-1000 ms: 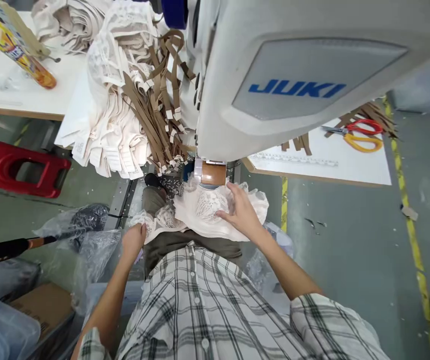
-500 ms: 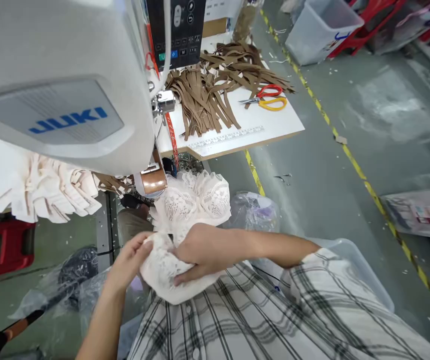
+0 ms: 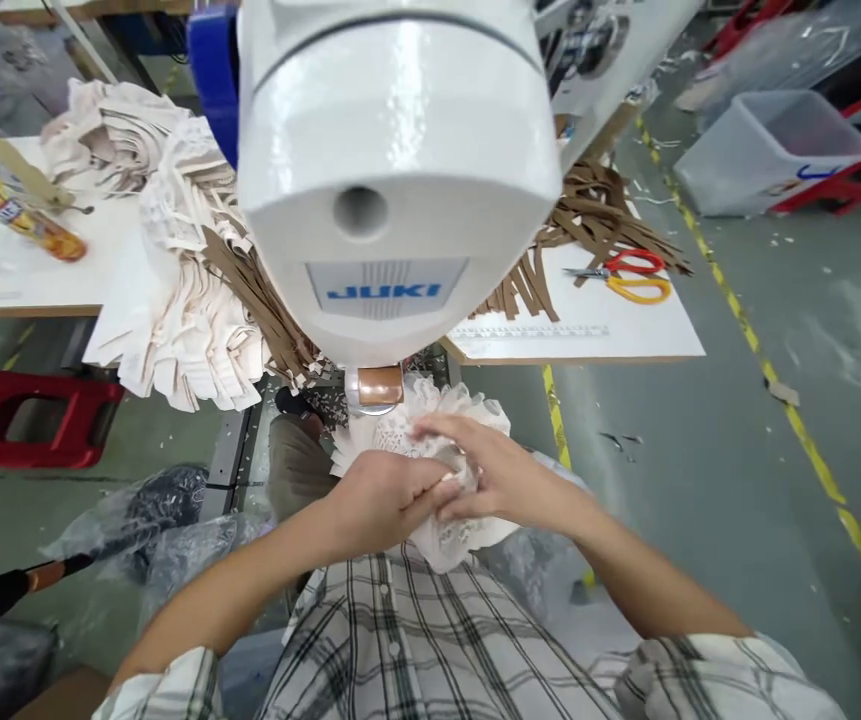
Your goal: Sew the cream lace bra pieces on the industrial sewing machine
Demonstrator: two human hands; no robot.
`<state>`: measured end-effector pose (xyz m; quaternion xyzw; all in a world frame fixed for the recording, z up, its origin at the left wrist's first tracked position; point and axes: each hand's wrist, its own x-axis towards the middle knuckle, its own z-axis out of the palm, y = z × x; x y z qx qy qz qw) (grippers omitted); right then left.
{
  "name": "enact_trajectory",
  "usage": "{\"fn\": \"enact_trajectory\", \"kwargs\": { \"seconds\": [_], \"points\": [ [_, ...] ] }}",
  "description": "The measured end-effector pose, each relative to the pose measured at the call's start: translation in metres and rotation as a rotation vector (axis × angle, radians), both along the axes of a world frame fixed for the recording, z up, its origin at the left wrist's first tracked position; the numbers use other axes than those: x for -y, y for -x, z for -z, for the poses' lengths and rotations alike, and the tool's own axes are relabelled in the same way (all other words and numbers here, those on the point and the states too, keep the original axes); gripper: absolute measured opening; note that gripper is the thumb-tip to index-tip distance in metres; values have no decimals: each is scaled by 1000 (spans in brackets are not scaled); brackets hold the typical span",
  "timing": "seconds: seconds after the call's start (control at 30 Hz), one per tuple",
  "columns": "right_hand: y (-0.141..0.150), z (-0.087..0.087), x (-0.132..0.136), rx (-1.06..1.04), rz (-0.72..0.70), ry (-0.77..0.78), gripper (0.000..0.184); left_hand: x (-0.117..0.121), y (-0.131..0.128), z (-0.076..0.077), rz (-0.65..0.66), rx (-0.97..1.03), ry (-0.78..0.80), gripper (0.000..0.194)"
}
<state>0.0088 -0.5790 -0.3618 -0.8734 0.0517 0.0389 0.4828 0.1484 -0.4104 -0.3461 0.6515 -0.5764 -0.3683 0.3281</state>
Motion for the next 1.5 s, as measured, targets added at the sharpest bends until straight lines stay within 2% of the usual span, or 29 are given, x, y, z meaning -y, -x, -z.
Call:
{"fn": "enact_trajectory", "kwargs": {
  "seconds": [0.03,0.07,0.1,0.17,0.27,0.33,0.4,0.5,0.7,0.83,0.97,1.0,1.07,1.13,1.17,1.27,1.33,1.5],
  "points": [
    [-10,4,-2,0,-25,-78,52,0,-5,-3,-37,57,18,38],
    [-19,7,-3,-9,-23,-136,38,0,-11,-6,-93,114,35,40],
    [-27,8,-4,-13,6,-168,36,0,-19,-8,-163,163,47,45],
    [-42,9,-6,23,115,-166,45,-1,-35,-12,-313,190,28,51],
    [-61,10,-5,89,248,-122,51,0,-60,-16,-522,109,-70,42],
    [-71,10,-1,95,276,-123,50,2,-72,-17,-643,75,-100,37],
    [-78,10,4,74,264,-143,50,5,-79,-16,-713,80,-99,42],
    [-85,9,10,35,247,-188,51,9,-83,-14,-726,104,-88,48],
    [-92,5,18,-4,269,-246,57,12,-88,-12,-702,149,-46,37],
    [-93,7,22,-24,290,-262,62,13,-89,-13,-686,143,-85,47],
    [-84,29,20,-42,307,-376,52,12,-88,-15,-685,170,-103,46],
    [-78,38,17,-42,289,-432,55,11,-88,-16,-687,174,-106,44],
    [-65,57,10,-64,200,-513,75,9,-90,-17,-685,171,-95,37],
    [-49,73,2,-142,94,-510,86,6,-92,-18,-679,172,-77,28],
    [-41,78,-1,-191,48,-503,82,6,-93,-18,-674,176,-75,25],
    [-19,82,-6,-290,-16,-553,53,4,-94,-19,-686,191,-80,23],
    [-9,80,-6,-278,26,-610,47,4,-93,-19,-704,186,-77,24],
    [4,78,-8,-187,280,-713,48,5,-88,-18,-704,180,-39,28]
  ]
}}
